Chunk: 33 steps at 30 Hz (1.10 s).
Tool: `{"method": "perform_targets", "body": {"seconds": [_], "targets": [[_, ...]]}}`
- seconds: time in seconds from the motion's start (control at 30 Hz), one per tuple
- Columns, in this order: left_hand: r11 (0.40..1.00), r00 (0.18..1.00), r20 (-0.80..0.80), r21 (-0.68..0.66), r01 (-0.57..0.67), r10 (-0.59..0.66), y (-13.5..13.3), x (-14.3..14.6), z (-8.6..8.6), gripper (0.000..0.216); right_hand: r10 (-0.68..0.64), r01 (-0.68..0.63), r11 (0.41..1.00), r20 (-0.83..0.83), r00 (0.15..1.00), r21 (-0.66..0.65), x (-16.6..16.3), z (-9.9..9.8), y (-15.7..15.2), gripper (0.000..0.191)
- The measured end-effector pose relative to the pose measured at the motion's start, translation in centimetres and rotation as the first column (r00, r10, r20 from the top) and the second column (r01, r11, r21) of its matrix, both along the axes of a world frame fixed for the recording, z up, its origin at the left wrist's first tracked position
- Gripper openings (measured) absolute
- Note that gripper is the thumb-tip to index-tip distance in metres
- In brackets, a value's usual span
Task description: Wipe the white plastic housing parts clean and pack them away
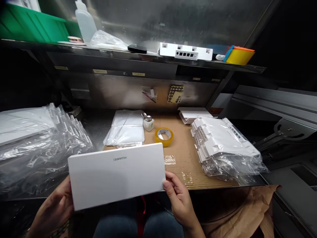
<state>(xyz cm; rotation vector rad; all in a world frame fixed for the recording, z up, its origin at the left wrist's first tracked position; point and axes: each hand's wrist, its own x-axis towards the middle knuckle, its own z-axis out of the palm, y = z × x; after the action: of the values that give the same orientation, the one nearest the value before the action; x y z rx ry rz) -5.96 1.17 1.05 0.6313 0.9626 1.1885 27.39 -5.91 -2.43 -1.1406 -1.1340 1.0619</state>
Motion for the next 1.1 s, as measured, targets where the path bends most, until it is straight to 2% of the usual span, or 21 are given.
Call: {"method": "perform_targets", "body": {"seconds": [0.03, 0.1, 0.17, 0.23, 0.3, 0.43, 0.63, 0.87, 0.93, 0.97, 1.03, 1.07, 1.1], "targets": [[0.998, 0.997, -0.072, 0.063, -0.006, 0.010, 0.3, 0.2, 0.4, 0.047, 0.003, -0.004, 1.000, 0.052, 0.999, 0.019, 0.1, 0.0, 0.2, 0.037], [0.974, 0.976, -0.214, 0.226, 0.011, 0.039, 0.9, 0.7, 0.9, 0.037, -0.011, 0.002, 0.999, 0.172, 0.985, 0.054, 0.4, 0.1, 0.6, 0.036], [0.917, 0.955, -0.280, 0.399, 0.026, 0.094, 1.1, 1.2, 1.0, 0.026, -0.028, 0.010, 0.997, 0.269, 0.963, 0.070, 0.7, 0.2, 1.1, 0.036], [0.858, 0.947, -0.298, 0.511, 0.055, 0.117, 0.8, 1.7, 0.9, 0.019, -0.028, 0.005, 0.997, 0.312, 0.950, 0.073, 0.9, 0.6, 1.6, 0.039], [0.837, 0.948, -0.300, 0.542, 0.073, 0.111, 0.4, 2.2, 1.0, 0.015, -0.038, 0.007, 0.995, 0.316, 0.948, 0.098, 0.9, 1.0, 2.1, 0.039], [0.835, 0.962, -0.261, 0.544, 0.080, 0.078, -0.2, 3.3, 1.6, 0.018, -0.098, 0.049, 0.984, 0.287, 0.953, 0.172, 0.8, 1.4, 2.6, 0.026], [0.760, 0.955, -0.296, 0.625, 0.180, 0.017, 0.1, 3.9, 2.1, 0.016, -0.104, 0.068, 0.979, 0.186, 0.977, 0.190, 1.2, 0.5, 2.9, 0.014], [0.753, 0.950, -0.310, 0.617, 0.229, -0.034, -0.1, 3.7, 1.8, 0.016, -0.119, 0.087, 0.979, 0.177, 0.977, 0.182, 1.6, -0.5, 2.9, 0.006], [0.770, 0.951, -0.309, 0.606, 0.198, -0.001, -0.1, 4.0, 1.9, 0.029, -0.114, 0.077, 0.972, 0.159, 0.981, 0.224, 1.6, -0.5, 2.8, 0.010], [0.805, 0.965, -0.260, 0.578, 0.132, 0.029, 0.0, 4.3, 2.1, 0.040, -0.103, 0.061, 0.965, 0.152, 0.983, 0.256, 1.6, -0.5, 2.8, 0.013], [0.911, 0.990, -0.047, 0.400, -0.101, 0.130, 0.1, 4.7, 2.4, 0.057, -0.068, 0.007, 0.939, 0.167, 0.984, 0.344, 1.6, 0.0, 2.7, 0.022], [0.952, 0.981, 0.086, 0.237, -0.191, 0.175, 0.3, 4.8, 2.4, 0.056, -0.050, -0.032, 0.918, 0.195, 0.980, 0.396, 1.6, 0.3, 2.8, 0.025], [0.976, 0.958, 0.212, 0.054, -0.211, 0.195, 0.4, 4.7, 2.4, 0.052, -0.027, -0.086, 0.890, 0.239, 0.971, 0.449, 1.5, 0.8, 2.9, 0.027]]}}
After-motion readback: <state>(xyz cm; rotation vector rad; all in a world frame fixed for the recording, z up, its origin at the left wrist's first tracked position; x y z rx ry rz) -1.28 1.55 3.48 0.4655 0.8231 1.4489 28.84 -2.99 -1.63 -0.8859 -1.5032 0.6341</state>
